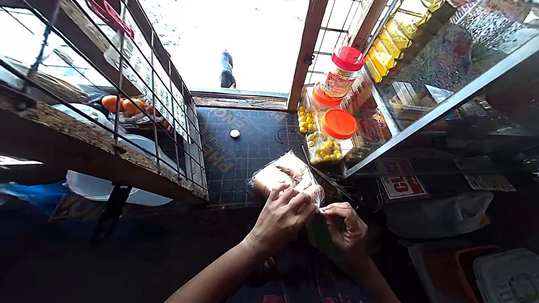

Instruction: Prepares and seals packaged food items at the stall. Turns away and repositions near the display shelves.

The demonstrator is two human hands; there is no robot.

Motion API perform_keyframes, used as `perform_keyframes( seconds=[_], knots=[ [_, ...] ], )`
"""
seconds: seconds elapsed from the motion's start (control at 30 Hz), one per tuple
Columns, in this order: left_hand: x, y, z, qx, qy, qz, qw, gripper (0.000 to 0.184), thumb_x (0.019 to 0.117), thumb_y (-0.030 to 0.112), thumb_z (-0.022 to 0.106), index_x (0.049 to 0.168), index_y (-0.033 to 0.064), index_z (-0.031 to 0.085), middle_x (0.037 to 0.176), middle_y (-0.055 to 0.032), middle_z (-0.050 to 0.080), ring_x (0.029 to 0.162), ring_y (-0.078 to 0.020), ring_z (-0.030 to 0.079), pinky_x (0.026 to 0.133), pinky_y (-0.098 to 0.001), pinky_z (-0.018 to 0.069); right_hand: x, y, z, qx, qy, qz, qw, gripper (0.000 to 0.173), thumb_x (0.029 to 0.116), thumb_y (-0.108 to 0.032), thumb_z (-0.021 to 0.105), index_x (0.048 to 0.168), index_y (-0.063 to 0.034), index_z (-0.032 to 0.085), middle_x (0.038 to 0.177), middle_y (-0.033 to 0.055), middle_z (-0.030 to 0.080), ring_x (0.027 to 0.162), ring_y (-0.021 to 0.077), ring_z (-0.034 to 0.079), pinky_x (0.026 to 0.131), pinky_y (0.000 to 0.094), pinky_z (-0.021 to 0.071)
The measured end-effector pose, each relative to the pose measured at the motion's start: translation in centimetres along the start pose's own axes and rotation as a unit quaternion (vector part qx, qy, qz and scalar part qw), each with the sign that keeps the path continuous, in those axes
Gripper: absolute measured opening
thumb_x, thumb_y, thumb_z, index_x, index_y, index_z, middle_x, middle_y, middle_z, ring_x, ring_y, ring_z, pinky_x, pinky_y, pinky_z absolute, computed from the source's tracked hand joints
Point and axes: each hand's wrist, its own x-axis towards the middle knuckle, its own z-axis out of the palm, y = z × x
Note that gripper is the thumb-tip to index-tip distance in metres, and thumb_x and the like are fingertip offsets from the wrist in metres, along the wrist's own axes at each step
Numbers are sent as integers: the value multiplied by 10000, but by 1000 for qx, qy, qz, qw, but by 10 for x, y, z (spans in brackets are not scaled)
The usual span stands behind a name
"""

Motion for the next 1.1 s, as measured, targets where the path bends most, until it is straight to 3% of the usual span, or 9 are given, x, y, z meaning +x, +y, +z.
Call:
perform_keyframes(
  seconds=[0.13,0.23,0.33,0.47,0.57,0.8,0.97,1.1],
  knots=[
    [11,2,-12,60,5,22,998,150,1028,128,550,987,134,694,967,-32,698,910,-216,668,1009,-488,459,8,-1,-1,-21,18,-69,997,55,1005,-159,637,1008,-109,660,1070,23,688,1100,97,655,972,237,547],
    [20,-6,-13,46,55,-19,997,167,1036,167,552,1001,155,715,911,-34,693,875,-199,670,1039,-493,439,9,0,-3,-87,83,-99,988,66,975,-267,650,994,-206,636,1193,-47,570,1237,72,539,1060,252,470],
    [28,-16,-25,12,77,-63,995,231,1069,246,513,982,153,706,900,-21,698,903,-171,676,1081,-491,420,17,4,4,-90,91,-93,987,109,964,-231,646,991,-173,734,1024,-7,632,1068,102,592,950,248,490],
    [32,-21,-37,-38,72,-90,993,272,1075,307,499,986,146,699,918,3,690,954,-117,657,1096,-442,394,48,-4,20,-67,85,-91,990,152,994,-251,668,1056,-162,775,1004,30,675,1006,123,618,892,269,507],
    [32,-22,-42,-59,75,-112,989,256,1062,294,519,997,132,707,945,5,704,990,-97,660,1107,-429,393,65,-12,29,-101,79,-86,988,195,961,-325,701,1013,-165,800,981,37,709,960,152,630,823,306,496],
    [33,-22,-39,-84,117,-129,981,212,1038,268,558,978,116,693,899,19,695,927,-64,657,1117,-402,397,68,-20,35,-175,106,-114,972,224,950,-349,659,977,-176,798,963,20,712,970,171,614,888,349,434],
    [34,-17,-35,-88,135,-142,977,207,1026,261,577,971,107,704,891,14,701,908,-66,655,1086,-373,423,72,-32,35,-198,97,-70,973,192,937,-320,666,931,-184,803,1003,4,741,990,177,630,893,375,431],
    [33,-17,-33,-138,119,-135,974,206,1036,252,572,980,107,709,904,6,704,921,-70,659,1110,-406,398,75,-35,35,-180,75,-25,980,235,899,-360,666,872,-162,790,1027,32,737,1004,197,630,913,398,426]
  ],
)
